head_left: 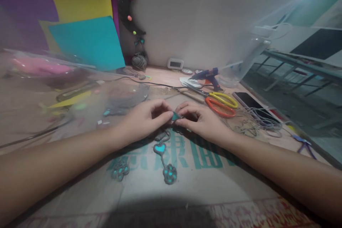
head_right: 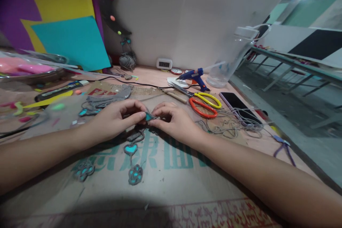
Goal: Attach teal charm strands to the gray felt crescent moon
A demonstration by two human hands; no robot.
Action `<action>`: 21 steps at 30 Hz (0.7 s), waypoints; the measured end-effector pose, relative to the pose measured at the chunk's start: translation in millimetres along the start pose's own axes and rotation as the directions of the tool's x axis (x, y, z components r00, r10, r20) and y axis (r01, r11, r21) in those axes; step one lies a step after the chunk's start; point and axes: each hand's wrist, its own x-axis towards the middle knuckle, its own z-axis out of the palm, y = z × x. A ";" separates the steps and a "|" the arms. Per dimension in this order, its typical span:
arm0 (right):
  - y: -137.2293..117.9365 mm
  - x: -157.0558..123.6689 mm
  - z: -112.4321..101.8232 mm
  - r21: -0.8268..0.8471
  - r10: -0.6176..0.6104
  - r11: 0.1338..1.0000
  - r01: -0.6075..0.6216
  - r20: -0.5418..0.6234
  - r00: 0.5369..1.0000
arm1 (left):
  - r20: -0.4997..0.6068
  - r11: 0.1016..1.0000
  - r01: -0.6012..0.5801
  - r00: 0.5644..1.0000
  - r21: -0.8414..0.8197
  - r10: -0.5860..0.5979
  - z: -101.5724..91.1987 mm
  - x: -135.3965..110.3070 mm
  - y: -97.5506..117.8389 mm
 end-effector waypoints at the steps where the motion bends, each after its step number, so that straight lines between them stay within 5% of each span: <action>1: 0.0 -0.1 0.2 0.002 0.005 1.000 -0.005 -0.001 1.000 | 0.002 1.000 -0.003 1.000 0.005 0.003 0.0 -0.2 0.8; 6: 0.9 -0.4 1.6 -0.004 0.017 1.000 -0.017 -0.028 0.999 | -0.004 0.993 -0.021 1.000 0.116 0.021 0.5 -3.3 6.0; 21: 2.5 -3.0 9.4 -0.285 -0.231 0.941 0.181 -0.153 0.961 | -0.044 0.948 -0.017 0.998 0.318 0.033 11.3 -6.4 13.3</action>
